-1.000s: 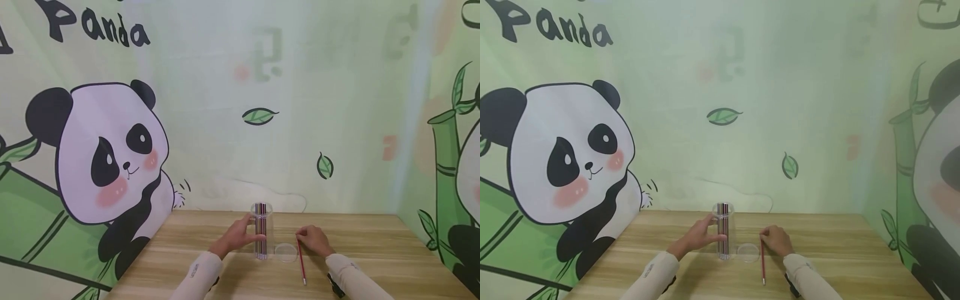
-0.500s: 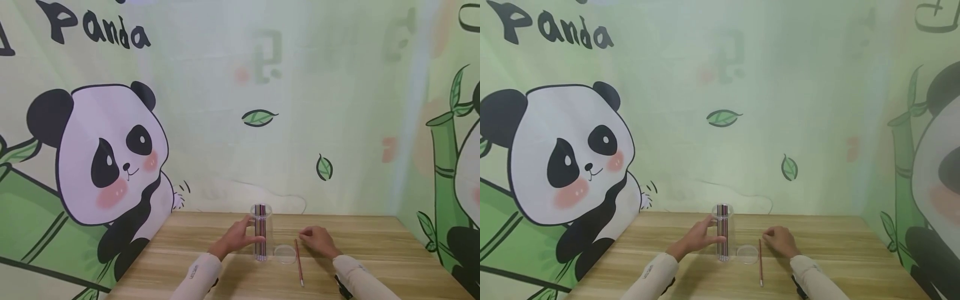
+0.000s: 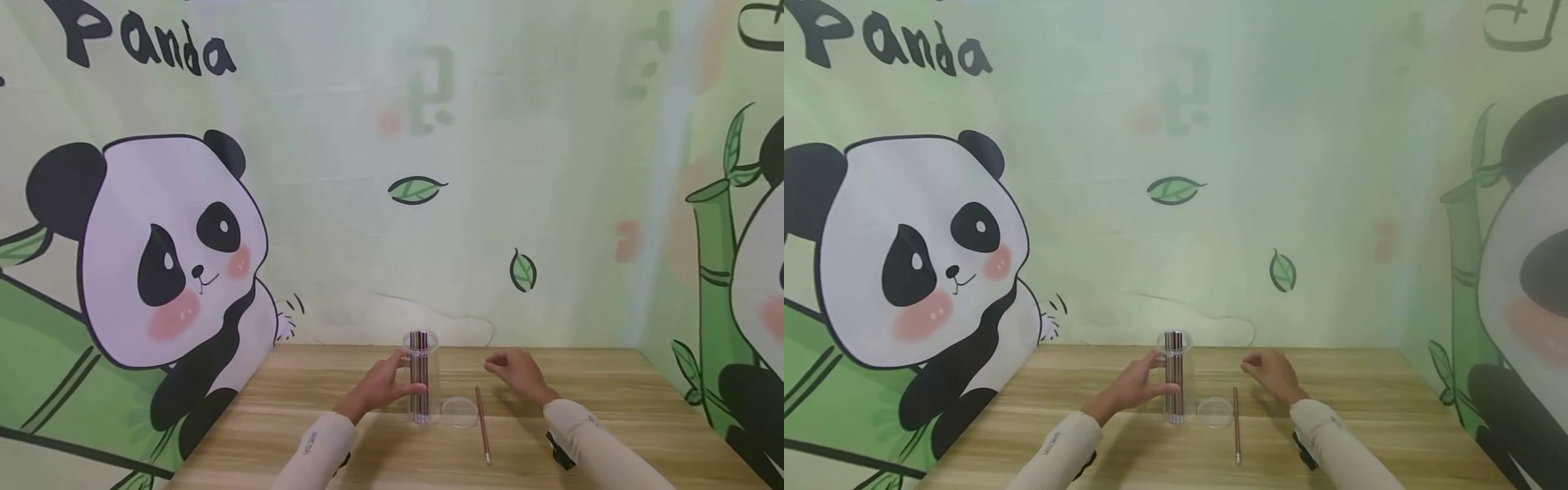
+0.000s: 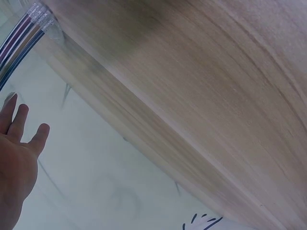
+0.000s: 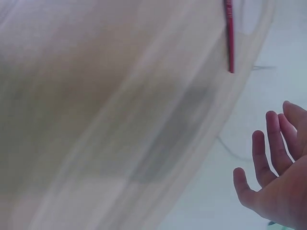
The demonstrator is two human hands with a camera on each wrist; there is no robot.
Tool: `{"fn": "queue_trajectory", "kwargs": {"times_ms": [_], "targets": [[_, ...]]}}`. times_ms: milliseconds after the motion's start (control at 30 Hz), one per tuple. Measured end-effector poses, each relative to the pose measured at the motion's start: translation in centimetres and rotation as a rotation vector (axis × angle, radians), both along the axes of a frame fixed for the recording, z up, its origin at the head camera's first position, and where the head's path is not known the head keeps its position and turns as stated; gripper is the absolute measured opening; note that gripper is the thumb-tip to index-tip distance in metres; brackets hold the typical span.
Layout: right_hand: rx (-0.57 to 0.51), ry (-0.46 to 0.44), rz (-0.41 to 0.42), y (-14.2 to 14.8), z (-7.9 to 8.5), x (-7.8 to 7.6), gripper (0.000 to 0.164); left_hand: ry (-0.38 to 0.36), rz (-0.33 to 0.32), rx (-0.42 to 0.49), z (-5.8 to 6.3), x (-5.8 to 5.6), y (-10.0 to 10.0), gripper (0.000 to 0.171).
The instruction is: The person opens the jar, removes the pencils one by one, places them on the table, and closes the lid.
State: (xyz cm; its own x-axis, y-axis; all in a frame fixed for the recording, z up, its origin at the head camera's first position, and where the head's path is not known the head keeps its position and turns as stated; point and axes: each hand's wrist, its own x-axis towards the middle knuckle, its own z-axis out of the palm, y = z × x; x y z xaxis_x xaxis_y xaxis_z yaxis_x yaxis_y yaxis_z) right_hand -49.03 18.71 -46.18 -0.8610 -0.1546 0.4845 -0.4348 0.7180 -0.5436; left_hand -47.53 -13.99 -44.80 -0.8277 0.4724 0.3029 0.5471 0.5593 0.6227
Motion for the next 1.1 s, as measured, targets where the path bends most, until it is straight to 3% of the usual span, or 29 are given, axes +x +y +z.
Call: {"fn": "queue_trajectory", "kwargs": {"times_ms": [433,800,1100], "targets": [[0.026,0.040,0.040,-2.1,4.9,-0.1,0.020,-0.001,0.004,-0.002,0.3,0.0,0.0,0.083],[0.044,0.025,0.016,-4.0,8.4,0.4,0.019,0.004,0.009,-0.017,0.2,0.1,0.1,0.081],[0.044,0.055,0.063,-6.1,9.8,0.9,0.019,0.022,-0.003,-0.030,0.2,0.0,0.1,0.080]]}}
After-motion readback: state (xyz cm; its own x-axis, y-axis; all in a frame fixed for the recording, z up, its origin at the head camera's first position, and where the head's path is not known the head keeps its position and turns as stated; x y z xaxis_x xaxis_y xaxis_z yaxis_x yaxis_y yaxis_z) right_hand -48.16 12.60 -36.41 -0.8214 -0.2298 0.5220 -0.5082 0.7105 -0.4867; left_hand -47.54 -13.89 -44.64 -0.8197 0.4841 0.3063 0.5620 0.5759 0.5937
